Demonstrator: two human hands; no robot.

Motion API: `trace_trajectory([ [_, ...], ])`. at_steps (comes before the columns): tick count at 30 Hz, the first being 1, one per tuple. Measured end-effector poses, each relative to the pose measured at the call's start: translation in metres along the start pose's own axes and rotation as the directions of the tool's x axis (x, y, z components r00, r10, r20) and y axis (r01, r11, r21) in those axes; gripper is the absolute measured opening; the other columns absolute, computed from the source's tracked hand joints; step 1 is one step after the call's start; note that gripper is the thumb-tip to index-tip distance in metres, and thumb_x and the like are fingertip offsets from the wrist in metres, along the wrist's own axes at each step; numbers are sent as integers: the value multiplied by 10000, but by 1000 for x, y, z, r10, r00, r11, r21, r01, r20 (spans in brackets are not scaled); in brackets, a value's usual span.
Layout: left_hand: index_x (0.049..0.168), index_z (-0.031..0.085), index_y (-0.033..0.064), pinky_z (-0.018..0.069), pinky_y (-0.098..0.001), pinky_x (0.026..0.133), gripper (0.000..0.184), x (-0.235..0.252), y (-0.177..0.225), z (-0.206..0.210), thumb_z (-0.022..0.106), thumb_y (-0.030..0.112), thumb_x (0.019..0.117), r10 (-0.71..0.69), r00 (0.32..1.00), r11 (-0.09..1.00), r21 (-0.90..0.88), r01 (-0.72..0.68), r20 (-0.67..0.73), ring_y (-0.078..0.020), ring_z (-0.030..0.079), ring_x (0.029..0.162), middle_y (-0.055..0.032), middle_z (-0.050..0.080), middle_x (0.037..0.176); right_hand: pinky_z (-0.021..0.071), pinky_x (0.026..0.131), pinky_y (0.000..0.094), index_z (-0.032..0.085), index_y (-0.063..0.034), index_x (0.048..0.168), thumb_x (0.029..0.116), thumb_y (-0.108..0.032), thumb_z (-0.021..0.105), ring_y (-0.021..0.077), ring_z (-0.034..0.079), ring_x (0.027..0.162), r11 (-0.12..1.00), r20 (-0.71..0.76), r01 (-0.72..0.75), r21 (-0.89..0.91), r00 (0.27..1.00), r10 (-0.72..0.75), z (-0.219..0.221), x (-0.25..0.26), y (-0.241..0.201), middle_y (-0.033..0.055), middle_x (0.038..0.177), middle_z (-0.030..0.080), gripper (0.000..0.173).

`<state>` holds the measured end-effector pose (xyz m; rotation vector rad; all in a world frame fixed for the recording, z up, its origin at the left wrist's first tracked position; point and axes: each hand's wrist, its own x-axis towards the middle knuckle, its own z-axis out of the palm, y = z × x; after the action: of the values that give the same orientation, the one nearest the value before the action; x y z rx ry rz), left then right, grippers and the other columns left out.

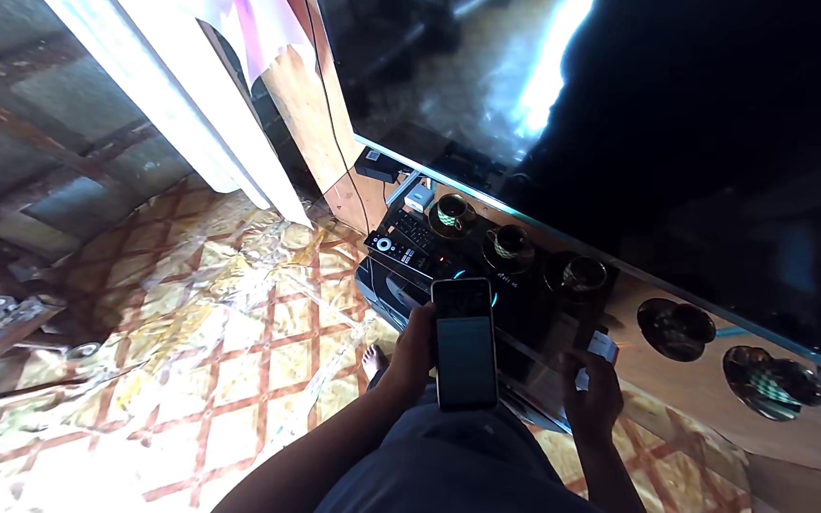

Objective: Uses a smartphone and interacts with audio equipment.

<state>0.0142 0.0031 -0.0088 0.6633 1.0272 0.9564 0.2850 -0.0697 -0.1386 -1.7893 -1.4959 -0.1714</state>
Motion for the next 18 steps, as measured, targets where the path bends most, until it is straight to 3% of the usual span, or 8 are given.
trace_trajectory([
  [18,1187,585,54,608,-322,763,506,4,-3,-1,143,288,1107,21,999,1000,9,-21,33,-131,720,877,-49,730,945,556,742,422,732,11,982,1000,-325,526,286,680,802,1000,-5,0,12,1000,0,0,0,0,160,867,703,394],
])
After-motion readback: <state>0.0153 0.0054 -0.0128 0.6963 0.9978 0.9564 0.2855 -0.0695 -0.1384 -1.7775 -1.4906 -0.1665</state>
